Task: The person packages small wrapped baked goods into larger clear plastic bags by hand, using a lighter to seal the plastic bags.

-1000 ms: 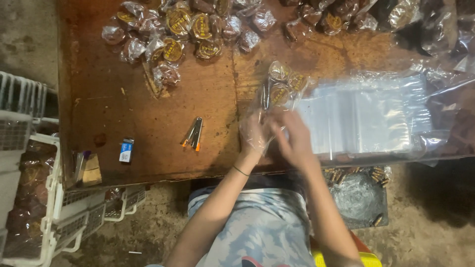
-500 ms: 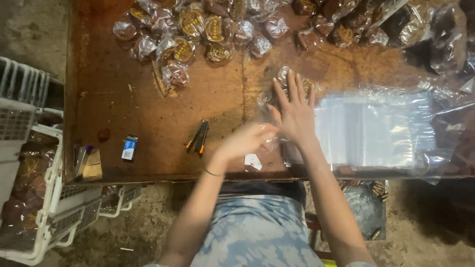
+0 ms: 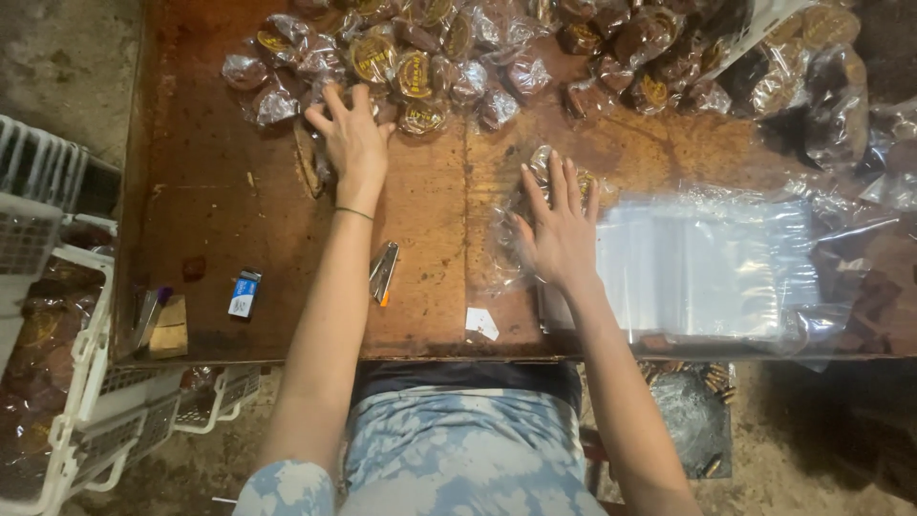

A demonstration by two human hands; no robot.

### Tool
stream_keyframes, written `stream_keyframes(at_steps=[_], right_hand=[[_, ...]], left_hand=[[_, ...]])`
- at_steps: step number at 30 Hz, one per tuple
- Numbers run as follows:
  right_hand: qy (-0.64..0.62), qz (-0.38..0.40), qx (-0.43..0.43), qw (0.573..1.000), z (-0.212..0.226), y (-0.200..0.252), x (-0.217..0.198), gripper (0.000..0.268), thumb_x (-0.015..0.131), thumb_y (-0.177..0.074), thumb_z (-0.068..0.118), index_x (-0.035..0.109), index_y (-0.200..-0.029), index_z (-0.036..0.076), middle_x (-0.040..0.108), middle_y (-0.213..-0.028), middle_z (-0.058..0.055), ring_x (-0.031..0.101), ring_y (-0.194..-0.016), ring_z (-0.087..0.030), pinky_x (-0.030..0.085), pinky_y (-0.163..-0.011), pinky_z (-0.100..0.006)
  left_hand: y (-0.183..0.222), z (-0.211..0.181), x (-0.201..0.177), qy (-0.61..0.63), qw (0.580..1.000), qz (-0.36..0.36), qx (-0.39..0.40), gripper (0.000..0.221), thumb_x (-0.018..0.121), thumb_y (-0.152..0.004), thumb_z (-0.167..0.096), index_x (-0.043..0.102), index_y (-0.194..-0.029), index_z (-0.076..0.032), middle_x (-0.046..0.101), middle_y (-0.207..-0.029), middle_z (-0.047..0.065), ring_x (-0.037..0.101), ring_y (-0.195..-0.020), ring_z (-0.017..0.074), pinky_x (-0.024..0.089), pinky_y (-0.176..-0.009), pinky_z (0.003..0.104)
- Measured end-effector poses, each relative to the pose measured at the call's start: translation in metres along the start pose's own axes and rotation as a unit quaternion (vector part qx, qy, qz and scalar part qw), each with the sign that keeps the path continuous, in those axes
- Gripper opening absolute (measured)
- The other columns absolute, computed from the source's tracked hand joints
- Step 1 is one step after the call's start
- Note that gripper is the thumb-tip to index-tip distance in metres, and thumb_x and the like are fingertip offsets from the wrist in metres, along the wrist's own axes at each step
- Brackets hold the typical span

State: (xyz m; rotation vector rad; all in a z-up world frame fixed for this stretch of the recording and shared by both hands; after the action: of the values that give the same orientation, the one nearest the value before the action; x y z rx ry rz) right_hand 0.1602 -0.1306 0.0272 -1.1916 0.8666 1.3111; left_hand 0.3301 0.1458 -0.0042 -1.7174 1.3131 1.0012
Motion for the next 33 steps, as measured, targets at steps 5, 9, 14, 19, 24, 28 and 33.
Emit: stream_keyframes(at_steps=[5, 9, 14, 19, 24, 28, 33], right_hand=[[0.005, -0.003, 0.014, 1.0, 0.0, -0.007, 0.002, 0.067, 0.021, -0.106, 0.058, 0.03, -0.163, 0.024, 0.014, -0.171, -0.013, 0.011, -0.158, -0.034, 0.003, -0.123, -0.065], [0.017, 0.005, 0.026, 1.0, -0.002, -0.015, 0.005, 0.068, 0.02, -0.106, 0.059, 0.025, -0.164, 0.024, 0.011, -0.172, -0.013, 0.007, -0.158, -0.034, 0.001, -0.124, -0.063], [0.009, -0.013, 0.02, 1.0, -0.002, -0.009, 0.006, 0.066, 0.025, -0.107, 0.056, 0.031, -0.163, 0.023, 0.015, -0.171, -0.013, 0.01, -0.158, -0.033, 0.003, -0.123, -0.063], [0.013, -0.012, 0.022, 1.0, -0.004, -0.01, 0.006, 0.066, 0.022, -0.107, 0.058, 0.027, -0.164, 0.026, 0.014, -0.172, -0.012, 0.009, -0.159, -0.032, 0.002, -0.124, -0.062], [0.011, -0.012, 0.018, 1.0, -0.005, -0.009, 0.006, 0.067, 0.021, -0.107, 0.06, 0.028, -0.164, 0.026, 0.014, -0.172, -0.011, 0.01, -0.159, -0.032, 0.002, -0.124, -0.062], [0.005, 0.014, 0.028, 1.0, -0.006, -0.011, 0.008, 0.069, 0.018, -0.106, 0.062, 0.027, -0.164, 0.025, 0.011, -0.172, -0.011, 0.006, -0.158, -0.031, 0.001, -0.124, -0.061], [-0.017, 0.038, 0.032, 0.999, -0.007, -0.009, 0.011, 0.064, 0.037, -0.105, 0.061, 0.033, -0.161, 0.031, 0.015, -0.171, -0.012, 0.011, -0.158, -0.033, 0.006, -0.122, -0.063]], left_hand=[[0.016, -0.019, -0.01, 0.067, 0.997, -0.009, 0.039, 0.045, 0.064, -0.089, 0.01, 0.055, -0.13, -0.006, 0.061, -0.114, 0.026, 0.054, -0.106, 0.0409, 0.06, -0.074, 0.037], [0.005, -0.033, -0.031, 0.189, 0.981, -0.025, 0.042, 0.042, 0.036, -0.1, 0.009, 0.045, -0.14, -0.003, 0.049, -0.13, 0.038, 0.048, -0.06, 0.0106, 0.04, -0.049, 0.019], [-0.024, -0.05, -0.013, 0.204, 0.977, -0.061, 0.03, 0.053, 0.076, -0.095, -0.027, 0.055, -0.141, -0.011, 0.016, -0.154, 0.026, 0.028, -0.137, 0.0435, 0.058, -0.102, 0.046], [-0.026, -0.058, 0.023, 0.097, 0.989, -0.087, 0.076, 0.066, 0.093, -0.083, -0.029, 0.056, -0.131, -0.005, 0.016, -0.158, 0.026, 0.033, -0.137, 0.046, 0.055, -0.105, 0.051], [0.007, -0.063, 0.0, 0.193, 0.977, -0.044, 0.08, 0.048, 0.074, -0.074, 0.02, 0.049, -0.108, -0.003, 0.039, -0.128, 0.018, 0.052, -0.105, 0.0267, 0.06, -0.088, 0.031], [0.054, -0.058, -0.042, 0.306, 0.947, -0.037, 0.092, 0.047, 0.072, -0.089, 0.007, 0.044, -0.124, -0.006, 0.052, -0.126, 0.018, 0.056, -0.106, 0.025, 0.049, -0.093, 0.036], [0.124, -0.029, -0.054, 0.161, 0.98, -0.067, 0.099, 0.058, 0.079, -0.089, -0.005, 0.046, -0.137, -0.01, 0.053, -0.126, 0.021, 0.048, -0.11, 0.0421, 0.042, -0.096, 0.052]])
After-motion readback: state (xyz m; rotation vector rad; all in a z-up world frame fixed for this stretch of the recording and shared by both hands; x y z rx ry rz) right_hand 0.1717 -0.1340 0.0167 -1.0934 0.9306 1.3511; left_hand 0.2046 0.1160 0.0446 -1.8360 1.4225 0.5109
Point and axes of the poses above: each hand's wrist, its own y-axis away from the middle knuckle, its own x-axis out of the palm, z = x × y, the point moved 8 cm from there along -y, towards the middle knuckle
